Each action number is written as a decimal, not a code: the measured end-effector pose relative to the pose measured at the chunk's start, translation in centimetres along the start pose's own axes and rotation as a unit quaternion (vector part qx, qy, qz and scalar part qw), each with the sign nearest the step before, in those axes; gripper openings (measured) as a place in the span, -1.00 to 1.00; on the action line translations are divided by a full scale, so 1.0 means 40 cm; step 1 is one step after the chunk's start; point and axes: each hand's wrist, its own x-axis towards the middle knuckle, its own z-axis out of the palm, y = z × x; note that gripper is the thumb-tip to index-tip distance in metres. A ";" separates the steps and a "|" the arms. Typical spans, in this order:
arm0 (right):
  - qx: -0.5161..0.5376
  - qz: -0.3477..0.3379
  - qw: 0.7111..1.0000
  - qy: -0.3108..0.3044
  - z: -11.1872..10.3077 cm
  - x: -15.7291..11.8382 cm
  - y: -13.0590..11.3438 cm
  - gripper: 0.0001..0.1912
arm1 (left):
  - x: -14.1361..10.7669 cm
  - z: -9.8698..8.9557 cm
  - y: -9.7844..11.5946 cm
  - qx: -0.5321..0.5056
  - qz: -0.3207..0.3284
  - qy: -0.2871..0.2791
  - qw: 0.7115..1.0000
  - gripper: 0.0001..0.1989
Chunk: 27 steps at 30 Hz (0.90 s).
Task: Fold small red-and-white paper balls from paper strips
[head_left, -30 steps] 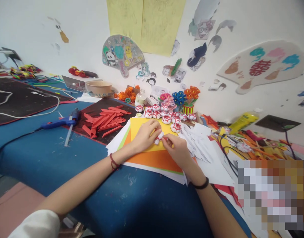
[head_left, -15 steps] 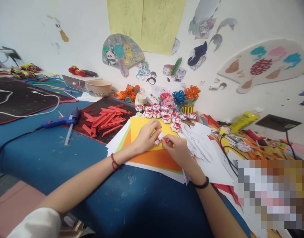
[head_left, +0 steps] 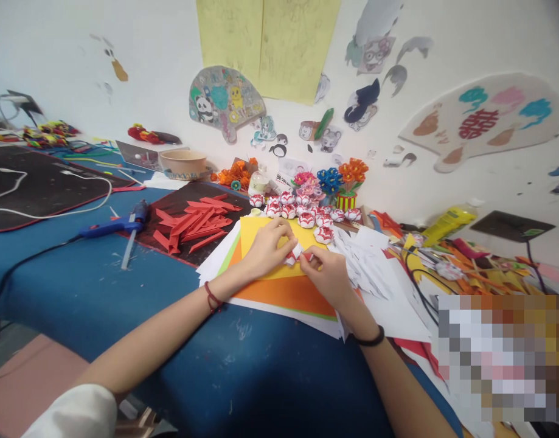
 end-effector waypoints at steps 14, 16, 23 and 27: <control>0.096 0.127 0.987 0.028 -0.029 0.016 0.024 -0.77 | 0.000 -0.062 0.012 0.084 0.153 -0.051 0.983 -0.83; 0.085 0.116 0.989 0.021 -0.029 0.017 0.024 -0.77 | -0.004 -0.062 0.018 0.109 0.166 -0.068 0.978 -0.78; 0.083 0.106 0.991 0.006 -0.026 0.016 0.018 -0.78 | -0.012 -0.047 0.011 0.145 0.165 -0.056 0.974 -0.75; 0.082 0.104 0.991 0.004 -0.026 0.016 0.016 -0.78 | -0.013 -0.046 0.008 0.154 0.176 -0.051 0.971 -0.76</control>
